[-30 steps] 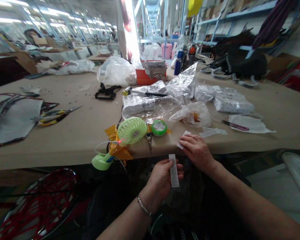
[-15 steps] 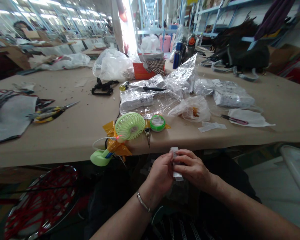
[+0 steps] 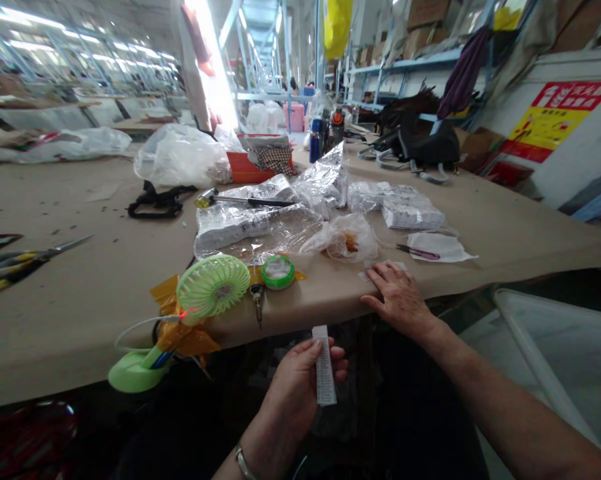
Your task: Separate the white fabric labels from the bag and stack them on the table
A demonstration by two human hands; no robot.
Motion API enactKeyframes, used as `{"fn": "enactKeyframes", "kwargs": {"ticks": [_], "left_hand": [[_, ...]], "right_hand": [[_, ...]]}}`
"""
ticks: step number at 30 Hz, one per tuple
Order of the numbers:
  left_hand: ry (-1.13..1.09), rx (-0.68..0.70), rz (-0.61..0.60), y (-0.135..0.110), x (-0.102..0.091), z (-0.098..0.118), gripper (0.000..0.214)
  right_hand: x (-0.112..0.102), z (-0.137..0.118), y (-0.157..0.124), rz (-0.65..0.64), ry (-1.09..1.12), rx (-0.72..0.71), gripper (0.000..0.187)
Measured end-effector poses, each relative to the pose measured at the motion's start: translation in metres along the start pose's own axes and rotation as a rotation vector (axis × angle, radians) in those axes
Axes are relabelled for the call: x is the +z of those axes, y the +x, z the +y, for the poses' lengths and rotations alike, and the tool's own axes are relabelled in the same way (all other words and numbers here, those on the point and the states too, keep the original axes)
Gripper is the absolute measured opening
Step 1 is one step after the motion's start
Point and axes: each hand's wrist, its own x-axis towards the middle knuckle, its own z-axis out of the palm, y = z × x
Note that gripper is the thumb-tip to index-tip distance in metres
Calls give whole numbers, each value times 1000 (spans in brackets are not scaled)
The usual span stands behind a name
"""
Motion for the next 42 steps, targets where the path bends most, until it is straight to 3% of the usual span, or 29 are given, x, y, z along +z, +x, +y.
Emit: {"fn": "enactKeyframes", "kwargs": {"ticks": [3, 10, 13, 15, 19, 22, 26, 38, 42], "left_hand": [[15, -4, 30, 0, 0, 0, 8], [30, -18, 18, 3, 0, 1, 11], [53, -29, 10, 1, 2, 1, 10], [45, -40, -14, -1, 4, 1, 10], [-58, 26, -154, -2, 1, 0, 9], [-131, 88, -117, -2, -6, 0, 8], [-183, 128, -21, -4, -15, 1, 7], [-212, 117, -150, -8, -22, 0, 12], [-213, 97, -124, -8, -23, 0, 6]], "right_hand": [[3, 6, -10, -23, -18, -64, 42], [2, 15, -19, 170, 284, -85, 21], [-7, -4, -16, 276, 477, -50, 18], [-15, -31, -16, 301, 604, -117, 18], [-19, -87, -23, 210, 707, -431, 16], [-8, -109, -32, 150, 693, -533, 17], [4, -113, -38, 118, 689, -594, 18], [2, -116, -35, 45, 686, -586, 14], [0, -114, -38, 10, 759, -594, 19]]}}
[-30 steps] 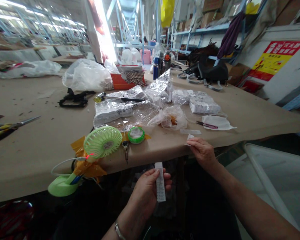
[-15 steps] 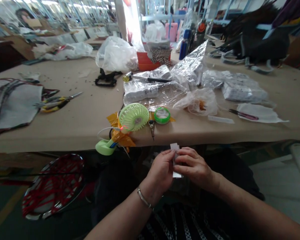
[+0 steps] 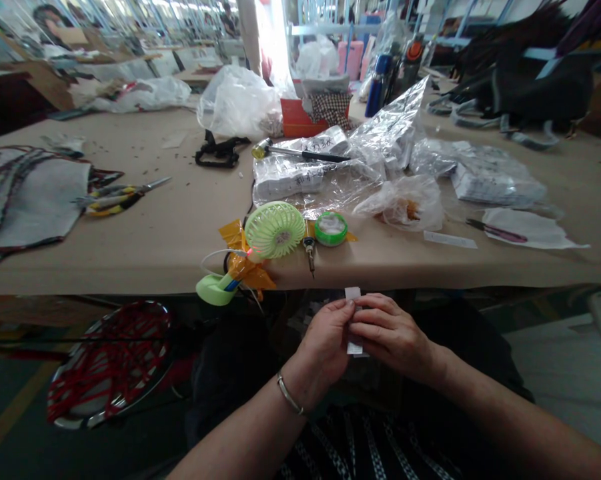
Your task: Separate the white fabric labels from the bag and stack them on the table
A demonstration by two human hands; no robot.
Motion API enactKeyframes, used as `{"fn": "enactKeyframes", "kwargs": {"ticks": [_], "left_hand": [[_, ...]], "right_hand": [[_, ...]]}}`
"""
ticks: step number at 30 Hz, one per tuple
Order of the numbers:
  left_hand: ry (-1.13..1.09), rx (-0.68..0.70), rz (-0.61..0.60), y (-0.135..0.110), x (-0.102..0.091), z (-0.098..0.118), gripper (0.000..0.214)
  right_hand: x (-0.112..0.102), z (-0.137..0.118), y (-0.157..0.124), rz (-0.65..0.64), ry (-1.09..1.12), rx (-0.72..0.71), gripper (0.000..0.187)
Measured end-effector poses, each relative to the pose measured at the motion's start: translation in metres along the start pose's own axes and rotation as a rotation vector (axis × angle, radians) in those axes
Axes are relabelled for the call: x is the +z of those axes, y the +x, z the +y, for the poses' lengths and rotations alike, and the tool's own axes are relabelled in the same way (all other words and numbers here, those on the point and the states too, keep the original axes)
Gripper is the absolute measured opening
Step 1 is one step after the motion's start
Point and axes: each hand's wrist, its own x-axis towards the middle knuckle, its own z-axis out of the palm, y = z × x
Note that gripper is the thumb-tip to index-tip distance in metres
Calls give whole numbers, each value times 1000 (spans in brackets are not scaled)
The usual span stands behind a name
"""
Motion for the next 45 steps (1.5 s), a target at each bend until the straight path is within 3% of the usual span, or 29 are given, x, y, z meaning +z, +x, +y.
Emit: {"fn": "enactKeyframes", "kwargs": {"ticks": [3, 6, 9, 17, 27, 32, 35, 39, 45], "left_hand": [[26, -25, -7, -2, 0, 3, 8], [92, -98, -26, -6, -1, 8, 14], [137, -131, -47, -10, 0, 11, 16], [214, -110, -77, -12, 0, 8, 13], [267, -85, -73, -9, -7, 2, 16], [268, -58, -66, -10, -7, 3, 18], [280, -36, -67, -10, -8, 1, 18], [338, -11, -83, -13, -8, 1, 20], [448, -42, -118, -16, -14, 5, 19]], "right_hand": [[-5, 0, -3, 87, 152, 119, 30], [-9, 5, -1, 226, 266, 417, 25], [-10, 13, 7, 222, 340, 608, 24], [-10, 13, 27, -22, 253, 477, 28], [-7, 10, 20, -80, 266, 500, 26], [-6, 5, 19, -17, 355, 642, 31], [-2, 1, 19, 12, 580, 794, 20], [4, 0, 21, 44, 880, 971, 19], [4, 0, 26, 52, 886, 985, 17]]}}
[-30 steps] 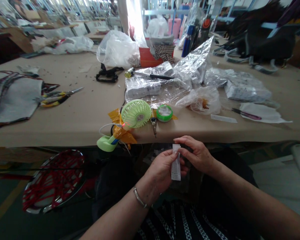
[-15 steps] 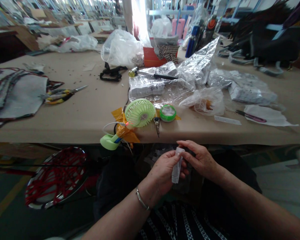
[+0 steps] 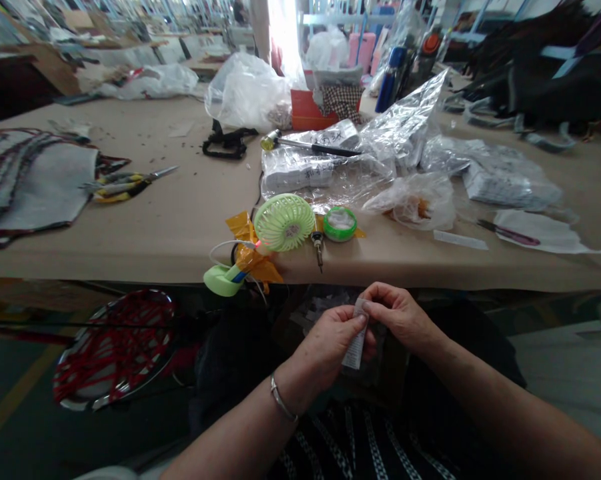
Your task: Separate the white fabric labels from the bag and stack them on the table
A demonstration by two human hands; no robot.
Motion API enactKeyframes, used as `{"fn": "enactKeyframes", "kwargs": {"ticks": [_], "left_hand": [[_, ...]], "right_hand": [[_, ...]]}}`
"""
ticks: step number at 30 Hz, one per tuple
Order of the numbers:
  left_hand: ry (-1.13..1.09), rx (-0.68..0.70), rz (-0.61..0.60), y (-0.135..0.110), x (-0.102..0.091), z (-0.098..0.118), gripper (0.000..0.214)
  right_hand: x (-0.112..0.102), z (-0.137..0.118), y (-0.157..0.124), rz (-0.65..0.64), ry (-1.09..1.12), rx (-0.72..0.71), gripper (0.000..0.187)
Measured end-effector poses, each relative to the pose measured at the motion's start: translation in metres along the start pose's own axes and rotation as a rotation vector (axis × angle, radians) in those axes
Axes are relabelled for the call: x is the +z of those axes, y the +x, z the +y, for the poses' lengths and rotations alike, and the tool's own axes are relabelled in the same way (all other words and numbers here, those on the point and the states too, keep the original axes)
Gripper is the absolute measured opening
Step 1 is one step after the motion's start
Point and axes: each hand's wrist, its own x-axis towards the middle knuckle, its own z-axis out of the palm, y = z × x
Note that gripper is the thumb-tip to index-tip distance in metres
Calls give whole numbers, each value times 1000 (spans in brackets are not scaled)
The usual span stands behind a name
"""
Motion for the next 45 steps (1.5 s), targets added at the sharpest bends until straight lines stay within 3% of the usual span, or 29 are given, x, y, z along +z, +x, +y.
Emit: {"fn": "enactKeyframes", "kwargs": {"ticks": [4, 8, 11, 13, 18, 23, 26, 29, 31, 33, 36, 40, 45], "left_hand": [[-51, -32, -41, -1, -3, 2, 18], [-130, -75, -177, -4, -5, 4, 17], [-140, -105, -261, -6, -6, 3, 18], [-127, -119, -273, -8, -6, 3, 20], [-105, -117, -212, -8, -2, 2, 20], [-109, -105, -164, -6, -4, 1, 19], [-114, -66, -129, -6, -6, 2, 20], [-103, -31, -91, -6, -8, 4, 24], [-90, -19, -65, -6, -9, 4, 25], [-86, -6, -47, -6, -10, 3, 25], [-94, 19, -29, -6, -10, 3, 24], [-114, 54, 22, -8, -9, 6, 25], [-58, 110, 95, -11, -10, 9, 27]], "right_hand": [[-2, 0, 1, -50, 142, 1, 21], [-9, 2, 2, -348, 322, 73, 50], [-12, 2, 4, -549, 382, 118, 51], [-11, 2, 5, -583, 434, 144, 45], [-4, 6, 8, -525, 545, 156, 23], [-1, 4, 6, -490, 445, 120, 29], [-2, -1, 2, -295, 162, -28, 37], [-3, -5, -2, -62, -292, -320, 33], [-4, -6, -5, -9, -540, -463, 33], [-2, -5, -6, -10, -655, -514, 33], [2, -3, -5, 18, -605, -460, 35], [10, -4, 1, 57, -293, -269, 28], [20, -11, 11, -54, -23, -76, 18]]}}
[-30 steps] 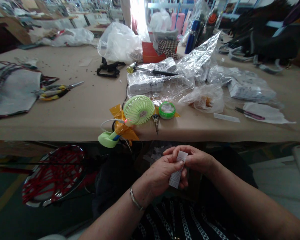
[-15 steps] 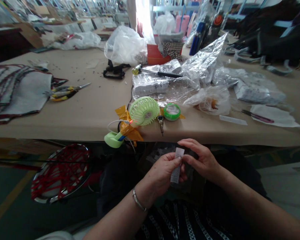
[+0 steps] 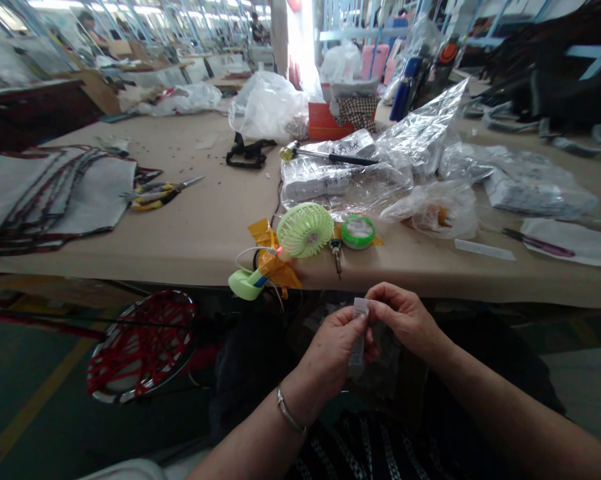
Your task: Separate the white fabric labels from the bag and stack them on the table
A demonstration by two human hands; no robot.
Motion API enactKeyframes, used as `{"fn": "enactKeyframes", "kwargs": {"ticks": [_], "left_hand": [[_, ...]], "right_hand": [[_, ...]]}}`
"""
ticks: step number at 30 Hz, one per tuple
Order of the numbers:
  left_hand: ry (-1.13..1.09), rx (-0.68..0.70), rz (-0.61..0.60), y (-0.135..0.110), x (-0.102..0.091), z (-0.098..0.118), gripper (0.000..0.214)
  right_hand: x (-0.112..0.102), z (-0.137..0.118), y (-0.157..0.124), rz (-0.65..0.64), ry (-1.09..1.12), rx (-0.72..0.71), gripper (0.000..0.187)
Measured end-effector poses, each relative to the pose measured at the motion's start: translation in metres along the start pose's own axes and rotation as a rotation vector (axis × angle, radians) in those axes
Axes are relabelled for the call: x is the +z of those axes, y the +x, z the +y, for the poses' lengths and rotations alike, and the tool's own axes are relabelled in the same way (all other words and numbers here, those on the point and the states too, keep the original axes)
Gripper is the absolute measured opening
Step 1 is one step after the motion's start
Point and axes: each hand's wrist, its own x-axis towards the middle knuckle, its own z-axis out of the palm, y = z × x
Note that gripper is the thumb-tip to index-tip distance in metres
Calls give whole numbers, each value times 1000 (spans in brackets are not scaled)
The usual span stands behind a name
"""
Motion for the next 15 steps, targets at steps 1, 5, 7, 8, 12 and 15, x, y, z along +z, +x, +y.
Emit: {"fn": "enactKeyframes", "kwargs": {"ticks": [1, 5, 7, 8, 12, 15], "left_hand": [[15, 9, 14, 0, 0, 0, 27], [108, 70, 50, 0, -2, 3, 26], [194, 131, 72, 0, -4, 4, 26], [247, 169, 93, 0, -6, 5, 25], [449, 354, 202, 3, -17, 10, 16], [533, 452, 278, 6, -23, 15, 15]], "right_hand": [[2, -1, 2, -25, 48, 33, 18], [6, -1, 9, -48, 104, 68, 16], [7, -2, 14, -20, 64, 33, 15], [8, -2, 16, -6, 42, 13, 15], [12, -4, 26, 24, -85, -68, 12], [14, -3, 33, 59, -213, -129, 10]]}}
